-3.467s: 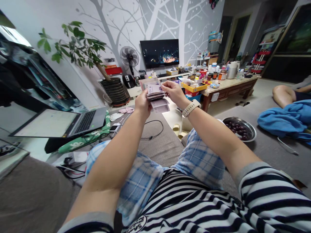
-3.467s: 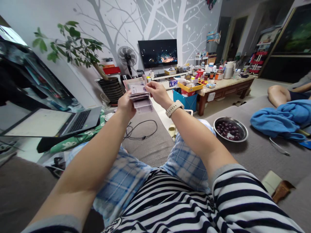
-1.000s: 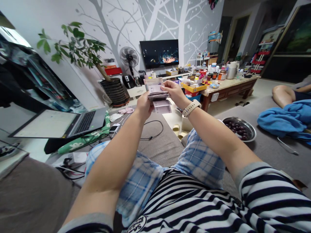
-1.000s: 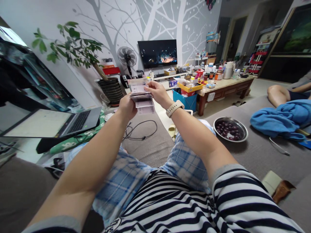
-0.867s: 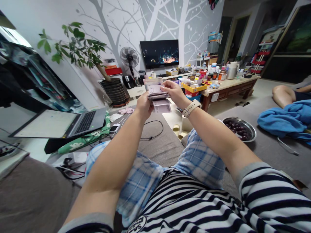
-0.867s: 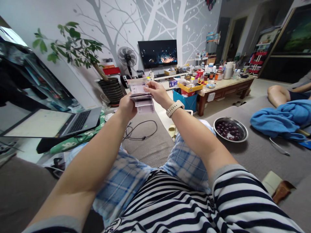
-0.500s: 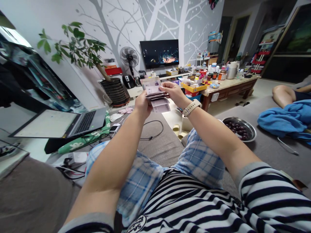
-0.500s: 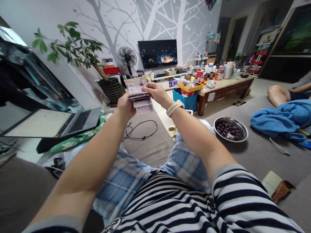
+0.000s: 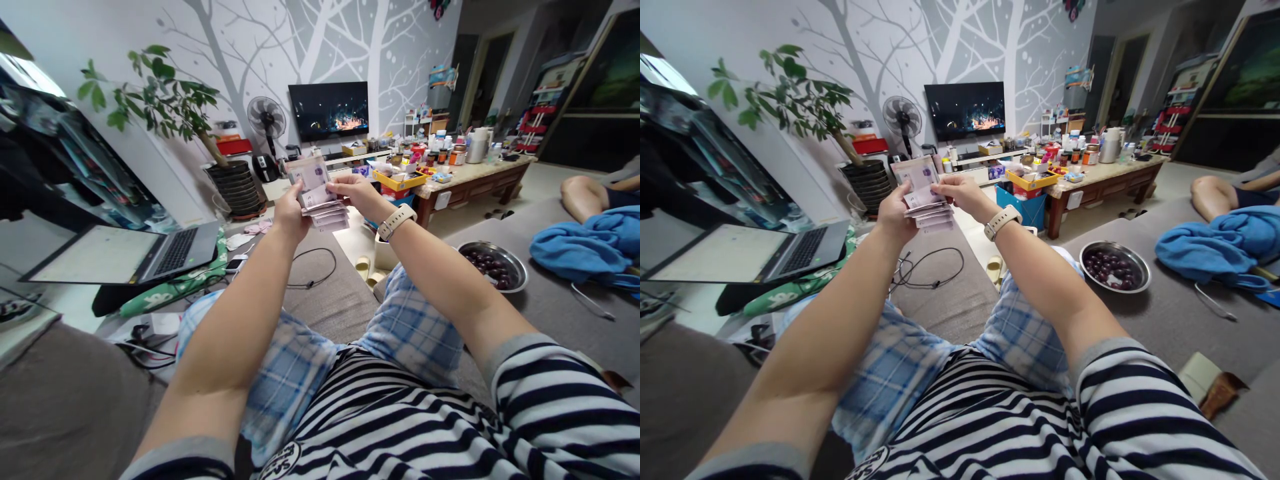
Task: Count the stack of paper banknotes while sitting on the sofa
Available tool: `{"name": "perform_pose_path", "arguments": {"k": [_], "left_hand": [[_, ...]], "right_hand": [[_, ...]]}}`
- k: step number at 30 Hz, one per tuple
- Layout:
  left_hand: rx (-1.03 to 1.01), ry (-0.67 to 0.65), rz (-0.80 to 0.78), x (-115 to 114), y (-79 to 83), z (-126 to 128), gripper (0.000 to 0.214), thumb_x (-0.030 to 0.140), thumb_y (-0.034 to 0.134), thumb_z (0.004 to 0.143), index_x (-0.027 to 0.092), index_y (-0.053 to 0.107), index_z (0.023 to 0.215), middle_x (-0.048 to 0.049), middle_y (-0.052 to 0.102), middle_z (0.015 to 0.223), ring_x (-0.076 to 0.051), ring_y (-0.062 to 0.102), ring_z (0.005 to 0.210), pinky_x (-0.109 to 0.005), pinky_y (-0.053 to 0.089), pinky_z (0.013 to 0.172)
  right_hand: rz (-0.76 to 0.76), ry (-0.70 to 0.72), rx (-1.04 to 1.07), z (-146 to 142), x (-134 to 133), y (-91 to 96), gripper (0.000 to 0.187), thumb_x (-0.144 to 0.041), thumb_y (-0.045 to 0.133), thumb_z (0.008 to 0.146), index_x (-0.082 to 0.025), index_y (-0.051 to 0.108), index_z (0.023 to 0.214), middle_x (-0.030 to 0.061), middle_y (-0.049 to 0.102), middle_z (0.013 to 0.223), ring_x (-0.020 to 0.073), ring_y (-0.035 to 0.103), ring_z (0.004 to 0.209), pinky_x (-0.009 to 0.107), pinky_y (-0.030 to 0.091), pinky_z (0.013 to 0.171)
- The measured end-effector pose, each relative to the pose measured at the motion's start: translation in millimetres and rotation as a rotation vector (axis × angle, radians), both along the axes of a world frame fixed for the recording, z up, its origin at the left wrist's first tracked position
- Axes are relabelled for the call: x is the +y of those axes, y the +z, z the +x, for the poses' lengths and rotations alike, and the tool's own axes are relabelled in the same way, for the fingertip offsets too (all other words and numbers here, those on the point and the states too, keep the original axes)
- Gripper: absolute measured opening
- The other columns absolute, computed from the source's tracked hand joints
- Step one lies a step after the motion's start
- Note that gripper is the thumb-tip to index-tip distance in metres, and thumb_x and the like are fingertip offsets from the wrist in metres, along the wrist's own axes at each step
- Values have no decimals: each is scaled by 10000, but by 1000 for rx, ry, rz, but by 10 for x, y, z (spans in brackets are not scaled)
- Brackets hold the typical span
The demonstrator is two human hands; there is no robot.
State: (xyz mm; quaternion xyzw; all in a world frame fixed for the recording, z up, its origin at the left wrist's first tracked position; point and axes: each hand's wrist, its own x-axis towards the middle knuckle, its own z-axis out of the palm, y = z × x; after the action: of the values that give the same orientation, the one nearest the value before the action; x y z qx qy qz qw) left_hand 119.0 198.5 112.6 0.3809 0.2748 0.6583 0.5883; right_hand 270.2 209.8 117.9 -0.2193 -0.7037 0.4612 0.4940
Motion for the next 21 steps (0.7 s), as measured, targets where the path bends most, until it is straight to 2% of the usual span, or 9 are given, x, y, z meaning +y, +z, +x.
{"name": "perform_pose_path", "arguments": {"k": [7,12,16,21], "left_hand": [[23,108,12,46,-20,0,249,316,563,816,143,647,975,-97,712,924,-238,683,872,-330,553,752],[41,194,13,84,-39,10,161,274,581,779,159,653,865,-70,710,851,-228,684,843,-313,561,712],[47,207,19,94,-20,16,159,252,556,787,159,649,874,-78,709,858,-222,682,862,-309,559,721],[57,182,81,24,60,37,214,209,469,821,131,649,905,-87,709,863,-213,678,886,-313,554,758]], "right_hand": [[5,-18,-17,-5,-37,28,263,-219,583,857,-163,463,629,-56,405,559,62,331,508,210,282,493],[4,-22,52,-32,-8,29,120,-147,593,823,-165,505,743,-44,465,647,64,358,541,202,304,492],[8,-19,113,-70,13,34,83,-124,581,814,-167,515,790,-40,488,679,63,381,556,191,312,491],[8,-16,100,-134,-4,89,151,-137,534,862,-164,467,730,-60,401,624,55,337,520,185,285,480]]}}
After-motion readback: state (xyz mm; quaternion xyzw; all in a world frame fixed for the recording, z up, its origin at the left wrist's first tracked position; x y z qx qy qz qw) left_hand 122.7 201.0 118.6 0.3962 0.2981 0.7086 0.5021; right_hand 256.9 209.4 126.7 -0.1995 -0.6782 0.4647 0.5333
